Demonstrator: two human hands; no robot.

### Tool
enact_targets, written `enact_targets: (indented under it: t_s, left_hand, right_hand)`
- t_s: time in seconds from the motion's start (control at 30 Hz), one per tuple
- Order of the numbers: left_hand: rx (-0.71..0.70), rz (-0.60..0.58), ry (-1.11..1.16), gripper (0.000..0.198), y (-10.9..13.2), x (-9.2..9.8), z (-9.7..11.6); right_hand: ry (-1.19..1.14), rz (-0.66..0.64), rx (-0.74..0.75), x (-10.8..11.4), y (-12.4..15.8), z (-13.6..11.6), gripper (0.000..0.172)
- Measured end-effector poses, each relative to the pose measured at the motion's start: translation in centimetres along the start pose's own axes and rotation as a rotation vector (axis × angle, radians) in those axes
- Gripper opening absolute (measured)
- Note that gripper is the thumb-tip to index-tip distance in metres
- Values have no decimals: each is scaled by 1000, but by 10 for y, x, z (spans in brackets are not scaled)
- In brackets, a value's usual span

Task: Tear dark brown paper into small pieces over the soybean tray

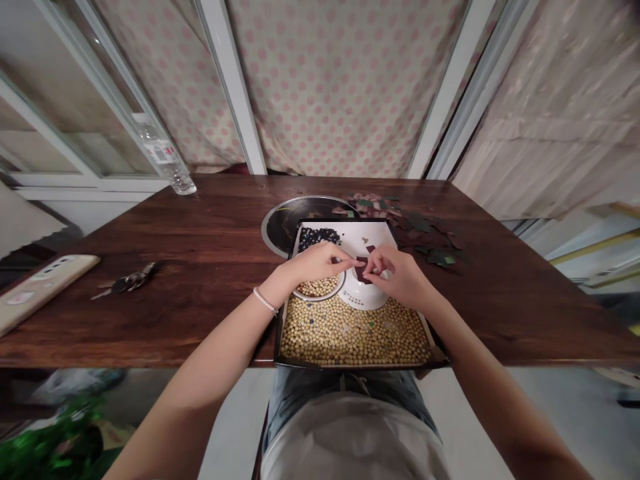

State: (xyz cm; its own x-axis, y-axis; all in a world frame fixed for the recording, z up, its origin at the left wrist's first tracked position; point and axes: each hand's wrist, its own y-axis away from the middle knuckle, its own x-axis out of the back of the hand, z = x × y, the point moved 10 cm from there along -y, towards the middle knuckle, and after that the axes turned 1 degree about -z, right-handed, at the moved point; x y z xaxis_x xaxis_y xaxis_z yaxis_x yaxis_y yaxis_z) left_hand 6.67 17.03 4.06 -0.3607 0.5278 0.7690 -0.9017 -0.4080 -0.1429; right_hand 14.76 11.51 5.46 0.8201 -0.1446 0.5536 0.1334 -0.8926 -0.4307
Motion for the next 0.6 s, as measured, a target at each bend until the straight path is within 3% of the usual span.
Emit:
enact_targets:
  t_s: [0.1,0.23,0.33,0.47,0.6]
  left_hand:
    - [-6,1,-10,43,0,-1,0]
    - [-10,2,-10,44,0,-1,0]
    - [-5,5,-12,45,0,0,0]
    - [0,5,-18,46,0,-1,0]
    - [-6,16,-7,44,0,1,1]
  right_hand:
    - [63,65,16,7,0,-2,25]
    - [-4,-11,21,0,0,-2,28]
    - [69,48,46,6,1,-7,28]
    - [53,-3,67,0,1,-11,28]
    - [65,44,51,4,1,-9,27]
